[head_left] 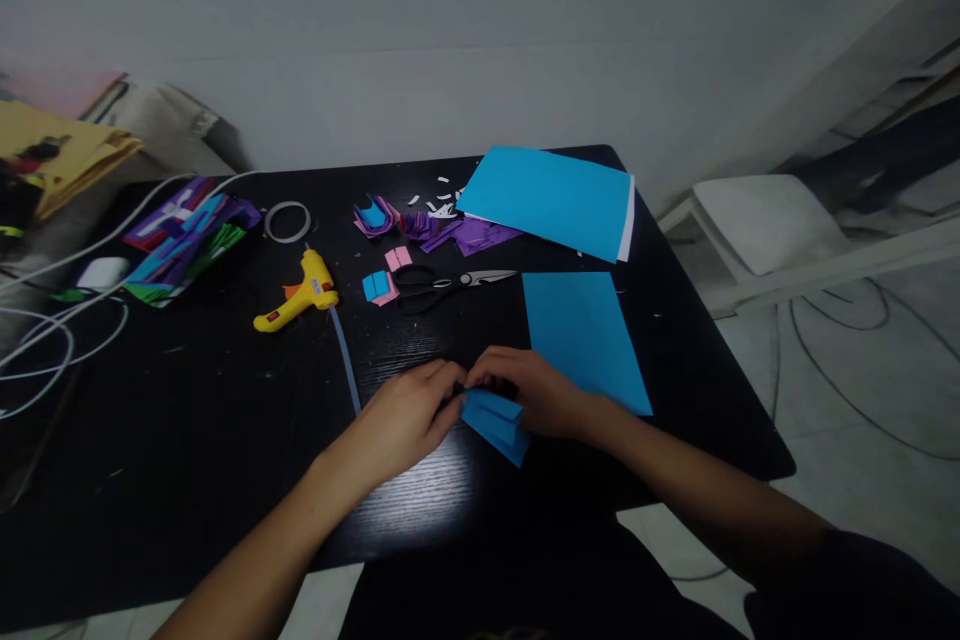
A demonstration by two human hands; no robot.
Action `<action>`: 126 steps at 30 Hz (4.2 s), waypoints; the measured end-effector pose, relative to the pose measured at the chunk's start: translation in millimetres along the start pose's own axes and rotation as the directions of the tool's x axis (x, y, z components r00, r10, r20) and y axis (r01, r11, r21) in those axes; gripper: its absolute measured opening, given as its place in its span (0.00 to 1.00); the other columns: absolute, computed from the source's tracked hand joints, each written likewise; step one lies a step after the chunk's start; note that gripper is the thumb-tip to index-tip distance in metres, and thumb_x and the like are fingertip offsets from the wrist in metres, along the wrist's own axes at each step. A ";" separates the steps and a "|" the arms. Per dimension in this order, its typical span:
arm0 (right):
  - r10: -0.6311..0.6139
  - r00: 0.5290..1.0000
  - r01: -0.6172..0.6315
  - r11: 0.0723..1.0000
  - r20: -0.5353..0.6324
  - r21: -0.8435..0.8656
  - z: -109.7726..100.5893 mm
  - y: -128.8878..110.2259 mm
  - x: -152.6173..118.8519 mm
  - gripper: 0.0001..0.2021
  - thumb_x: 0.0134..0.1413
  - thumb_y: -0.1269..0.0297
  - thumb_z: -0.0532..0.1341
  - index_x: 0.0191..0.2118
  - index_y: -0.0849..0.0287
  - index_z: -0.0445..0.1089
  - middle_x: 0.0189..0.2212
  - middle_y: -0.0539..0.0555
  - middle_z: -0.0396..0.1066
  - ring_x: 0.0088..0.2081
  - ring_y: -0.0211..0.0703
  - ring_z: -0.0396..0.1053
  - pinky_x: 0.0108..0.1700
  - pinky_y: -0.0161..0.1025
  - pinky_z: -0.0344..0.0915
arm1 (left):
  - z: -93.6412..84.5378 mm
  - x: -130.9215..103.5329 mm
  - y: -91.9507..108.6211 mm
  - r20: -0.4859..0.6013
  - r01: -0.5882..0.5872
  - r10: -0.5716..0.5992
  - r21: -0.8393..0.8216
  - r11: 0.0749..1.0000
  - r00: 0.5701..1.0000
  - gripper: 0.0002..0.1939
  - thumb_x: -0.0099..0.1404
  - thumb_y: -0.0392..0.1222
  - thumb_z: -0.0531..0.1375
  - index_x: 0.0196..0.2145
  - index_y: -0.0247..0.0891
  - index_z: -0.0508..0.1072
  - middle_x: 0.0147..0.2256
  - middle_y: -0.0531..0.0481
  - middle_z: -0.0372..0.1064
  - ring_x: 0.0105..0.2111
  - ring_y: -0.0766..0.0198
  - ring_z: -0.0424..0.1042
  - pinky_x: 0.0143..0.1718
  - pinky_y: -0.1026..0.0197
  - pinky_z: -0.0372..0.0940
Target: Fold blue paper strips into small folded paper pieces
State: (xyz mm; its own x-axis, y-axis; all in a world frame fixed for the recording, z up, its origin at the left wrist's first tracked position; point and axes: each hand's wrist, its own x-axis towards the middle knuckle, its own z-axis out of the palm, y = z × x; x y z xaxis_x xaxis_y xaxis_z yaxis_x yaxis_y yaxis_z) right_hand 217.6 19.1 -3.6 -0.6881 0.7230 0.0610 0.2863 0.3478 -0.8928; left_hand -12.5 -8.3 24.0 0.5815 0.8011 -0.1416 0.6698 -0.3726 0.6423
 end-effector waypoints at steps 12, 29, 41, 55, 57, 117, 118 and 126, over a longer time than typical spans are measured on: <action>0.010 1.000 -0.010 1.000 0.023 -0.002 -1.7 -1.3 0.3 0.08 0.60 0.73 0.66 0.45 0.58 0.76 0.40 0.54 0.74 0.37 0.40 0.72 0.41 0.38 0.70 | 0.2 -0.9 0.4 0.015 0.009 -0.009 0.015 1.000 1.000 0.08 0.75 0.38 0.53 0.45 0.38 0.71 0.38 0.47 0.72 0.37 0.56 0.75 0.39 0.54 0.68; -0.002 0.999 0.003 1.000 0.039 -0.004 -5.3 -5.2 -0.9 0.09 0.60 0.74 0.66 0.45 0.59 0.76 0.41 0.54 0.74 0.39 0.41 0.73 0.42 0.38 0.70 | -3.2 -1.2 3.2 0.020 0.018 -0.018 0.001 1.000 1.000 0.06 0.76 0.39 0.54 0.45 0.39 0.71 0.38 0.49 0.71 0.37 0.57 0.74 0.39 0.55 0.68; 0.010 0.999 -0.010 1.000 0.043 0.001 -5.2 -4.6 -1.2 0.10 0.59 0.74 0.66 0.46 0.58 0.75 0.41 0.54 0.74 0.40 0.41 0.73 0.42 0.38 0.70 | -2.2 -2.0 2.6 0.015 0.018 -0.018 0.001 1.000 1.000 0.07 0.77 0.39 0.54 0.45 0.39 0.71 0.39 0.49 0.71 0.38 0.57 0.75 0.40 0.55 0.69; -0.027 0.999 0.027 1.000 0.031 0.013 -5.7 -3.9 -0.9 0.11 0.59 0.76 0.66 0.46 0.58 0.75 0.41 0.54 0.74 0.39 0.41 0.73 0.43 0.38 0.70 | -1.1 -2.1 1.6 0.017 0.001 -0.001 0.004 1.000 1.000 0.06 0.77 0.39 0.54 0.46 0.40 0.70 0.39 0.49 0.70 0.38 0.57 0.74 0.40 0.55 0.68; -0.008 0.999 0.007 1.000 0.039 0.006 -5.8 -4.6 -1.0 0.11 0.59 0.76 0.66 0.46 0.58 0.75 0.41 0.54 0.74 0.39 0.41 0.73 0.43 0.38 0.70 | -1.3 -2.7 1.8 0.017 0.003 -0.004 0.004 1.000 1.000 0.06 0.77 0.39 0.54 0.45 0.39 0.70 0.39 0.49 0.70 0.38 0.57 0.74 0.40 0.54 0.68; 0.049 0.996 -0.048 0.999 0.071 -0.007 -6.9 -7.2 0.2 0.07 0.62 0.70 0.67 0.46 0.59 0.76 0.38 0.53 0.74 0.36 0.40 0.72 0.39 0.37 0.67 | -3.3 -3.5 3.9 0.029 0.008 -0.010 0.052 0.999 1.000 0.07 0.77 0.39 0.54 0.47 0.40 0.71 0.39 0.48 0.71 0.37 0.57 0.75 0.38 0.55 0.69; 0.050 0.996 -0.050 0.999 0.068 -0.007 -6.7 -7.0 0.2 0.08 0.61 0.71 0.67 0.46 0.59 0.76 0.38 0.53 0.74 0.36 0.40 0.72 0.39 0.37 0.67 | -2.8 -3.5 3.4 0.027 0.010 -0.011 0.054 0.998 1.000 0.07 0.77 0.39 0.53 0.46 0.40 0.71 0.38 0.48 0.71 0.37 0.57 0.75 0.38 0.55 0.69; 0.065 0.997 -0.065 0.998 0.052 0.003 -3.9 -3.0 -0.1 0.09 0.60 0.73 0.66 0.45 0.58 0.76 0.38 0.52 0.74 0.36 0.39 0.71 0.39 0.36 0.67 | 0.1 -3.4 -0.4 0.004 -0.003 0.003 0.038 0.999 1.000 0.08 0.77 0.39 0.53 0.46 0.39 0.71 0.38 0.48 0.72 0.36 0.58 0.75 0.38 0.56 0.69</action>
State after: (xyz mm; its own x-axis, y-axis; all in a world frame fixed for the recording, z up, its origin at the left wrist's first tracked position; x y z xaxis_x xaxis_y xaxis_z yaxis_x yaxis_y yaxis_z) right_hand 219.4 20.2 0.8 -0.7021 0.7118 -0.0202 0.3286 0.2987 -0.8960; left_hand -14.7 -10.9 24.2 0.5857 0.7978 -0.1428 0.6847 -0.3927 0.6140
